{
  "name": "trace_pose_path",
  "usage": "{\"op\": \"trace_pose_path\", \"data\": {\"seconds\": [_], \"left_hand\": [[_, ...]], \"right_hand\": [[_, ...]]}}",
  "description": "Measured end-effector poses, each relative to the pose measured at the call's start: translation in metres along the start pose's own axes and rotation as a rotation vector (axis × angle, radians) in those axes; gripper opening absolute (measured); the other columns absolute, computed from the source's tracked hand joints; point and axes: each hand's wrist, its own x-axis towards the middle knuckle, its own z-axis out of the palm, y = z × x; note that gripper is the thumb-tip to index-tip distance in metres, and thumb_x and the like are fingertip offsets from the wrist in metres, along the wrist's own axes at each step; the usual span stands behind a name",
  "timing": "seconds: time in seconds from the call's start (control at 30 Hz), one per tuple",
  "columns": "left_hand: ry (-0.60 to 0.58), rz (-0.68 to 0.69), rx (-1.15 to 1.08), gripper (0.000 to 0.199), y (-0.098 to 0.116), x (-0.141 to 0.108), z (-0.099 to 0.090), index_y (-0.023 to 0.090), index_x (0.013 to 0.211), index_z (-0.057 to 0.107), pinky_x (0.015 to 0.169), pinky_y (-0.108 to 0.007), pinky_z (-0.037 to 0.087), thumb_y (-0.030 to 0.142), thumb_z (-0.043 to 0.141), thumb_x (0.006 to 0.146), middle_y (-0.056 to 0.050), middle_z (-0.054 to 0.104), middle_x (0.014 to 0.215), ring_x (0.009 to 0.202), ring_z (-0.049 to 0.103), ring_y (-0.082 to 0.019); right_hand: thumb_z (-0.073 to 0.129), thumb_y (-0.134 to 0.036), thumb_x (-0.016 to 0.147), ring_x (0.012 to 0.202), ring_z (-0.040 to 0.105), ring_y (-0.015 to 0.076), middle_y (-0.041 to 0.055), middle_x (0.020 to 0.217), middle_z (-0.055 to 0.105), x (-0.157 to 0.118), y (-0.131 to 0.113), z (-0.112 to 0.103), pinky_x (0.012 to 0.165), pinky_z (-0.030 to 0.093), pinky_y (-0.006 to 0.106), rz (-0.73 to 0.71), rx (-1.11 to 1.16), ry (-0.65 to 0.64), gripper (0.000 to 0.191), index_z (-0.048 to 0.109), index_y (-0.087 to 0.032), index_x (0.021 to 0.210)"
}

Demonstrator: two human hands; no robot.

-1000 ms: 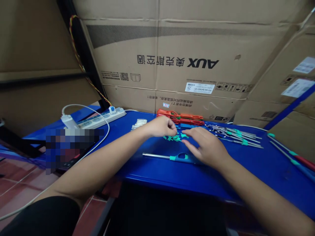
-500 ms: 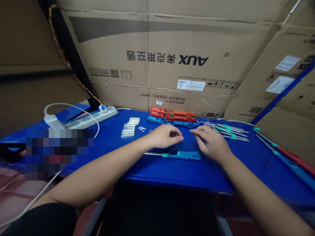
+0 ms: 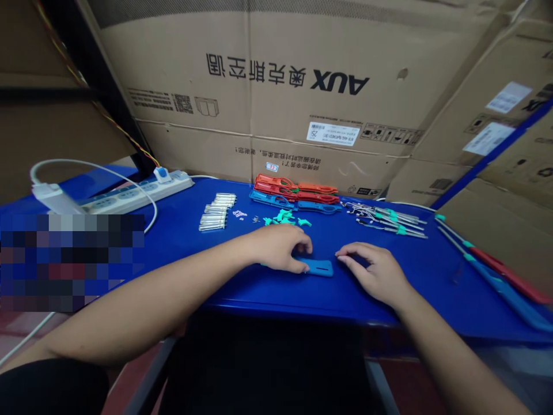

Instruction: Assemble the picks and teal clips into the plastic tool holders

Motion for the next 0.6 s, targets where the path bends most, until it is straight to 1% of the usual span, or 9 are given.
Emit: {"op": "trace_pose_path", "data": {"seconds": [0.07, 0.1, 0.17, 0.23, 0.43, 0.6], "left_hand": [[0.036, -0.012, -0.027, 0.049, 0.003, 0.003, 0.006, 0.02, 0.114, 0.069, 0.076, -0.029, 0.048, 0.05, 0.075, 0.077, -0.006, 0.069, 0.102, 0.09, 0.065, -0.02], [0.04, -0.008, -0.034, 0.051, 0.004, 0.006, 0.009, 0.02, 0.116, 0.069, 0.076, -0.029, 0.048, 0.052, 0.076, 0.076, -0.006, 0.069, 0.102, 0.09, 0.065, -0.02], [0.024, -0.001, -0.04, 0.049, 0.007, 0.01, 0.017, 0.021, 0.115, 0.07, 0.077, -0.029, 0.047, 0.049, 0.077, 0.076, -0.006, 0.069, 0.101, 0.089, 0.065, -0.02], [0.009, 0.0, -0.05, 0.045, 0.008, 0.012, 0.021, 0.022, 0.114, 0.071, 0.075, -0.028, 0.047, 0.045, 0.078, 0.076, -0.005, 0.069, 0.098, 0.087, 0.064, -0.019], [0.032, 0.01, -0.104, 0.042, 0.004, 0.013, 0.023, 0.024, 0.111, 0.074, 0.072, -0.025, 0.046, 0.043, 0.08, 0.075, -0.003, 0.067, 0.091, 0.082, 0.063, -0.017], [0.029, 0.014, -0.114, 0.041, 0.003, 0.013, 0.024, 0.024, 0.111, 0.074, 0.072, -0.025, 0.046, 0.044, 0.08, 0.075, -0.003, 0.067, 0.091, 0.081, 0.063, -0.016]], "right_hand": [[0.057, -0.028, 0.094, 0.086, 0.069, 0.0204, 0.0057, 0.092, 0.074, 0.002, -0.003, 0.002, 0.081, 0.056, 0.036, -0.049, 0.031, -0.023, 0.016, 0.07, -0.022, 0.088], [0.057, -0.027, 0.094, 0.086, 0.068, 0.0204, 0.006, 0.092, 0.073, 0.003, -0.004, 0.003, 0.081, 0.055, 0.036, -0.076, 0.038, -0.037, 0.016, 0.07, -0.022, 0.088], [0.057, -0.025, 0.094, 0.088, 0.066, 0.0205, 0.0064, 0.092, 0.071, 0.005, -0.006, 0.005, 0.082, 0.054, 0.036, -0.113, 0.044, -0.066, 0.015, 0.07, -0.022, 0.087], [0.057, -0.024, 0.094, 0.088, 0.065, 0.0202, 0.0063, 0.092, 0.07, 0.006, -0.007, 0.006, 0.081, 0.053, 0.036, -0.112, 0.055, -0.087, 0.015, 0.07, -0.021, 0.088], [0.057, -0.026, 0.094, 0.087, 0.066, 0.0202, 0.0061, 0.091, 0.071, 0.005, -0.006, 0.007, 0.082, 0.054, 0.037, -0.087, 0.089, -0.115, 0.015, 0.071, -0.021, 0.087], [0.057, -0.027, 0.095, 0.087, 0.066, 0.0201, 0.0066, 0.092, 0.071, 0.005, -0.005, 0.008, 0.081, 0.054, 0.036, -0.088, 0.098, -0.112, 0.017, 0.071, -0.021, 0.087]]}}
